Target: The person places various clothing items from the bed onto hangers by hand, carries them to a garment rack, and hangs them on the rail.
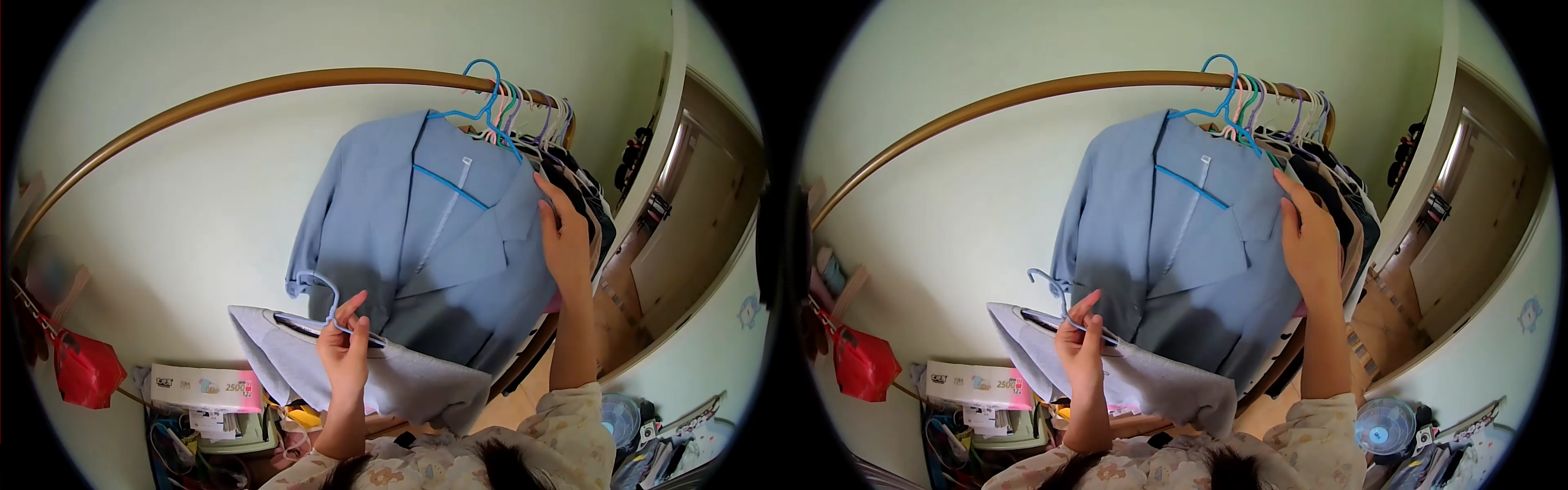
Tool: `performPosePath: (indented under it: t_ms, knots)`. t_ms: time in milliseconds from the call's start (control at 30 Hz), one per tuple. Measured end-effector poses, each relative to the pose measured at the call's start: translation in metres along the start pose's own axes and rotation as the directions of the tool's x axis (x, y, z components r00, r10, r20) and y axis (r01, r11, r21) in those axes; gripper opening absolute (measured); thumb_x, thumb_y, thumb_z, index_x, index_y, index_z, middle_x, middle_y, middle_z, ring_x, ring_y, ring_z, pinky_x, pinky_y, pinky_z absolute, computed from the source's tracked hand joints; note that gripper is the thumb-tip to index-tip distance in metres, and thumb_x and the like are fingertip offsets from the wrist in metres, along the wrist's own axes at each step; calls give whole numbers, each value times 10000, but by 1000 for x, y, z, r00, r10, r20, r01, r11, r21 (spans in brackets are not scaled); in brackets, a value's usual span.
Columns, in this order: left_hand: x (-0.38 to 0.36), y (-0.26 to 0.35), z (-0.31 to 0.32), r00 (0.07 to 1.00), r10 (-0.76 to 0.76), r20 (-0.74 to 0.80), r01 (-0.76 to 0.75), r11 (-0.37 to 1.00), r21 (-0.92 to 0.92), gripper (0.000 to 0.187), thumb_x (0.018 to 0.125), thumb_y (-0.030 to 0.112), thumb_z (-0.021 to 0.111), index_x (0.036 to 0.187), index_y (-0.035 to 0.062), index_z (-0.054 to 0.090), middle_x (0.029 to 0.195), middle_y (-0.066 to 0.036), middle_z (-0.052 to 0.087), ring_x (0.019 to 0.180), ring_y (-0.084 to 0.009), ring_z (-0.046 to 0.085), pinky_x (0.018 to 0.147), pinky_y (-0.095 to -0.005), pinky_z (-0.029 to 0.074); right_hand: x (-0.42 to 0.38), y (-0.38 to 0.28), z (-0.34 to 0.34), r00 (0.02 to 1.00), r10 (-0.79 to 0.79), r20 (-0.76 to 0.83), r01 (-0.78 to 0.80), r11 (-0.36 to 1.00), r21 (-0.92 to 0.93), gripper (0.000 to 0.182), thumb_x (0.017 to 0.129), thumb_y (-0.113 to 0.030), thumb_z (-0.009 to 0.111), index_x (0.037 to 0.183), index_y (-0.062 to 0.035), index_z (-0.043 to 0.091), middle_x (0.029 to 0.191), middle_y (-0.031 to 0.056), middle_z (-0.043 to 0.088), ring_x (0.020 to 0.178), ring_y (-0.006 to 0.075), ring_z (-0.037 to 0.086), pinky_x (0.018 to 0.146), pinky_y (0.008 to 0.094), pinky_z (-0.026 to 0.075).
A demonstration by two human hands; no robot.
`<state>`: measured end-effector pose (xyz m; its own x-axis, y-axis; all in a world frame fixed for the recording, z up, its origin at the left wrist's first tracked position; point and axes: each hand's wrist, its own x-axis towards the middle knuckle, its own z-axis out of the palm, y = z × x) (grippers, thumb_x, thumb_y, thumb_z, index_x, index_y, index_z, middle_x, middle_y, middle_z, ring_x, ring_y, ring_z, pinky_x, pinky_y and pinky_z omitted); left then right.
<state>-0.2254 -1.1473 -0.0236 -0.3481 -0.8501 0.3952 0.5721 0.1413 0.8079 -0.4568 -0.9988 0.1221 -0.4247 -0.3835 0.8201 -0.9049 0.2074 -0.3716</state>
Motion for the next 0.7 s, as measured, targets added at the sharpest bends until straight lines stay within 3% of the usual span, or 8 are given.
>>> performPosePath:
  t_ms: [67,167,333,467,667,700]
  knots:
    - [2,-4,-1,1000,5,19,-5,1000,23,197,843,-32,568,1032,-54,617,933,0,599,608,-5,323,550,-164,258,-2,13,6,989,-129,-72,126,991,-36,313,901,-42,509,1196,-109,587,1005,159,636,807,291,607,730,296,456]
    - [2,-6,-2,999,-28,20,27,999,43,169,842,-37,561,1001,-48,618,1039,-38,624,603,-1,327,534,-166,258,-5,5,0,999,-51,3,52,996,-74,315,897,-36,511,1193,-112,588,998,161,635,818,312,602,733,294,457]
    - [-1,-7,-1,997,-51,52,49,998,33,142,840,-41,560,969,-44,618,1079,-54,623,599,5,329,529,-161,257,-6,-16,-7,994,-67,-81,66,998,-15,335,895,-11,501,1202,-114,590,993,144,635,817,243,600,750,259,449]
    - [3,-8,-4,997,-71,12,70,997,37,113,843,-36,563,943,-43,615,980,-24,618,601,1,327,534,-158,253,-9,-22,-10,972,-186,-144,201,974,100,346,876,36,513,1199,-61,592,996,121,643,819,160,579,758,227,434]
    - [3,-11,-6,997,-81,-2,81,996,39,173,849,-28,566,1011,-50,622,859,16,582,606,-7,329,556,-161,261,-8,-33,-16,952,-290,-100,303,942,146,330,873,40,522,1182,-42,605,974,117,649,834,131,572,751,211,421]
    - [2,-10,-5,996,-87,1,87,996,36,182,850,-27,566,1021,-50,622,863,16,584,607,-7,331,558,-163,264,-6,-34,-14,970,-232,-77,241,962,128,331,878,31,517,1186,-53,603,967,124,648,818,146,576,740,218,424]
